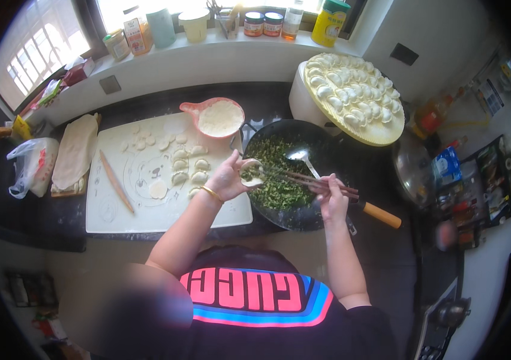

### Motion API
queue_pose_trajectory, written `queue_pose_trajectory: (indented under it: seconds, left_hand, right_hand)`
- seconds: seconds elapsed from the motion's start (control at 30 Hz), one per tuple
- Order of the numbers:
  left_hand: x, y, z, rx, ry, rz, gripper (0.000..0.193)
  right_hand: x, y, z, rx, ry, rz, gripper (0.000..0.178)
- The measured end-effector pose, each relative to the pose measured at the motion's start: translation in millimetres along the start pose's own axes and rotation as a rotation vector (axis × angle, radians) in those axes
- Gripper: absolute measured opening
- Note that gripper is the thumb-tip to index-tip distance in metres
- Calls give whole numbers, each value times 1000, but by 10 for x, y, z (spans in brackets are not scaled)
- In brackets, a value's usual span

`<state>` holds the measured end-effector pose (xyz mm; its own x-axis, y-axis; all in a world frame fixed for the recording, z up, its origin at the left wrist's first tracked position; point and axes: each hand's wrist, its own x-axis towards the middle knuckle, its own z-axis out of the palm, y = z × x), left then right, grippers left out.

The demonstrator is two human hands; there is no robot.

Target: The person fills round dough wrappers with a green vegetable mixture using chopsticks and folds them into dumplings. They place the finished dumplings on a white cutting board and a yellow tray, continuing the process throughout the clip.

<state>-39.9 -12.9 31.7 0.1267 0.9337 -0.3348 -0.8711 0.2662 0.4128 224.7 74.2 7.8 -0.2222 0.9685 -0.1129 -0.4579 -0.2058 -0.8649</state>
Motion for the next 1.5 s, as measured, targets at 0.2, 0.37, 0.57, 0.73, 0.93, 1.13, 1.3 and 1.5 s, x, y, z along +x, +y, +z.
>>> queue_pose_trajectory:
  seconds: [0.2,0.37,0.57,0.73,0.93,1.13,1.3,1.5]
  left_hand:
    - [-106,141,-119,-75,44,70,59]
    - [-86,177,-241,-103,85,90,60]
    - [-71,158,-281,-121,141,81,61]
    - [-71,146,-268,-122,147,61,61]
    - [-9,167,-263,-90,165,59,60]
    - [131,137,-244,-49,142,3,58]
    - [244,58,-83,-80,140,-37,56]
    - [357,45,-32,-143,36,-90,59]
  right_hand:
    - [132,246,-66,-410,185,-137,23]
    - [318,669,-20,-251,254,8,21]
    - [399,835,11,69,312,275,24]
    - [435,820,26,217,326,356,26]
    - [348,616,39,245,336,367,26]
    - [104,243,103,108,221,238,26]
    - [-202,-25,355,-206,57,-188,19]
    - [-487,-258,562,-892,-558,-1064,17]
